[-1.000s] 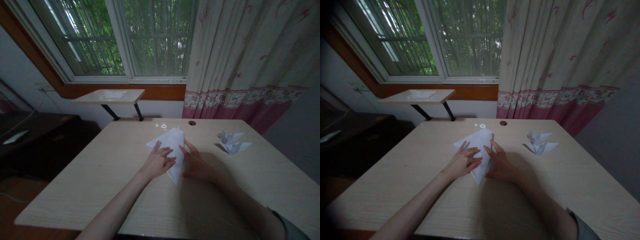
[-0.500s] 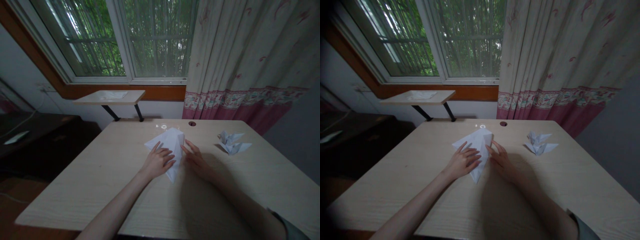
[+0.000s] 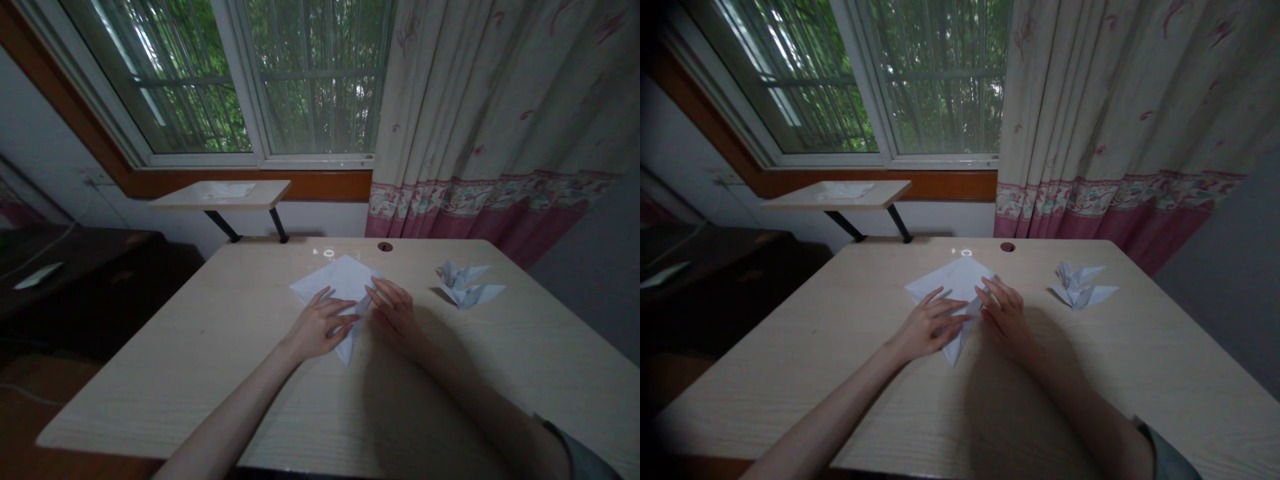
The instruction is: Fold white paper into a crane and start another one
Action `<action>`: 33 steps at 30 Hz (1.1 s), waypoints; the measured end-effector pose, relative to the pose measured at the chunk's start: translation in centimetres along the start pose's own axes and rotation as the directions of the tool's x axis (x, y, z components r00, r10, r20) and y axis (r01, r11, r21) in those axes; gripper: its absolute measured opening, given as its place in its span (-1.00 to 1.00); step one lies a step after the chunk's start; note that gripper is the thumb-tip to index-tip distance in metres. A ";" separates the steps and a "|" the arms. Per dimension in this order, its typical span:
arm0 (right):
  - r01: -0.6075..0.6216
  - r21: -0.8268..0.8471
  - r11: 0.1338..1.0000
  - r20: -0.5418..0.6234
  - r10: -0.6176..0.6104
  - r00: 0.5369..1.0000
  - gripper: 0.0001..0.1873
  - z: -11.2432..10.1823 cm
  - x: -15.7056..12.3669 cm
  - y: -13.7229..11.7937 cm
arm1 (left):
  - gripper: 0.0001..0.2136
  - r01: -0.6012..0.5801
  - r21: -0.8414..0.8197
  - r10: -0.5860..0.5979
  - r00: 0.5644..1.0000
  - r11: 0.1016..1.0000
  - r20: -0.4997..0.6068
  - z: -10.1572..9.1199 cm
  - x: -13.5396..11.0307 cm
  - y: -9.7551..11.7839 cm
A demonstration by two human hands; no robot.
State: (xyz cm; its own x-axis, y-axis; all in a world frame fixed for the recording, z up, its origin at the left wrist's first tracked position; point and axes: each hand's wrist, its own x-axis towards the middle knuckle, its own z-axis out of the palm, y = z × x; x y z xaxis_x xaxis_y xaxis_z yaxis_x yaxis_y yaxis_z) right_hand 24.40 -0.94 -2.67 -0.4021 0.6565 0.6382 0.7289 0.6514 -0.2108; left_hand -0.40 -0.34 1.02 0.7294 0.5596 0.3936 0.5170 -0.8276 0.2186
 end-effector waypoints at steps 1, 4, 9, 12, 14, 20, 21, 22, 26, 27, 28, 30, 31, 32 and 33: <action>0.004 -0.001 1.000 -0.003 -0.004 1.000 -0.45 0.0 0.0 0.0 | -0.73 -0.010 -0.008 0.010 1.000 1.000 -0.001 0.0 0.0 0.0; 0.025 0.002 1.000 -0.007 -0.025 1.000 -0.44 0.0 0.1 0.2 | -0.72 -0.022 -0.025 0.023 1.000 0.999 0.005 -0.1 0.0 0.1; 0.030 -0.018 0.999 -0.020 -0.031 0.999 -0.47 0.1 0.0 0.2 | -0.71 -0.023 -0.040 0.023 1.000 0.999 -0.005 0.2 -0.2 -0.2; -0.008 -0.052 0.999 -0.034 0.006 0.999 -0.51 0.2 -0.2 0.2 | -0.67 -0.033 -0.055 0.030 0.998 0.998 -0.056 0.4 -0.3 -0.3; -0.034 -0.066 0.997 -0.030 0.032 0.999 -0.54 0.1 -0.3 0.2 | -0.66 -0.039 -0.078 0.033 0.996 0.996 -0.077 0.5 -0.3 -0.3; -0.079 -0.055 0.995 0.026 0.080 0.996 -0.61 0.0 -0.5 0.5 | -0.66 -0.003 -0.158 0.001 1.000 0.988 -0.013 0.2 -0.3 0.0; -0.082 -0.048 0.995 0.050 0.084 0.995 -0.62 -0.1 -0.5 0.6 | -0.66 0.007 -0.171 -0.008 1.000 0.985 -0.008 0.2 -0.3 0.0; -0.084 -0.043 0.996 0.071 0.087 0.994 -0.63 -0.1 -0.5 0.7 | -0.66 0.015 -0.183 -0.015 1.000 0.983 0.002 0.3 -0.3 0.0; -0.090 -0.040 0.995 0.080 0.093 0.992 -0.74 -0.2 -0.4 0.5 | -0.67 0.032 -0.207 -0.023 0.999 0.978 0.050 0.4 -0.3 0.0; -0.093 -0.042 0.995 0.070 0.096 0.993 -0.77 -0.2 -0.3 0.4 | -0.67 0.036 -0.206 -0.024 0.998 0.978 0.060 0.4 -0.3 0.0; -0.094 -0.044 0.995 0.063 0.097 0.993 -0.79 -0.2 -0.3 0.3 | -0.68 0.042 -0.204 -0.028 0.997 0.978 0.068 0.5 -0.3 0.0; -0.090 -0.046 0.995 0.059 0.093 0.994 -0.83 -0.3 -0.2 0.3 | -0.68 0.053 -0.197 -0.038 0.996 0.979 0.080 0.6 -0.3 -0.1; -0.087 -0.048 0.995 0.058 0.090 0.994 -0.84 -0.3 -0.2 0.3 | -0.68 0.058 -0.193 -0.043 0.995 0.980 0.085 0.6 -0.3 -0.1; -0.083 -0.051 0.995 0.065 0.086 0.994 -0.85 -0.2 -0.2 0.3 | -0.69 0.064 -0.187 -0.048 0.995 0.980 0.091 0.7 -0.3 -0.1; -0.078 -0.053 0.996 0.071 0.082 0.994 -0.86 -0.2 -0.2 0.4 | -0.69 0.070 -0.181 -0.053 0.994 0.981 0.096 0.7 -0.3 -0.1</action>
State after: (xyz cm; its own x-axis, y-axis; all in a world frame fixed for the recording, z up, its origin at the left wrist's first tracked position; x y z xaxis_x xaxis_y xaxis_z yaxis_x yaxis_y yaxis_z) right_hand 24.83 -0.87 -2.72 -0.3795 0.7327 0.5649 0.7866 0.5770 -0.2200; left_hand -0.39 -0.38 0.24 0.7406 0.6044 0.2938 0.4771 -0.7807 0.4036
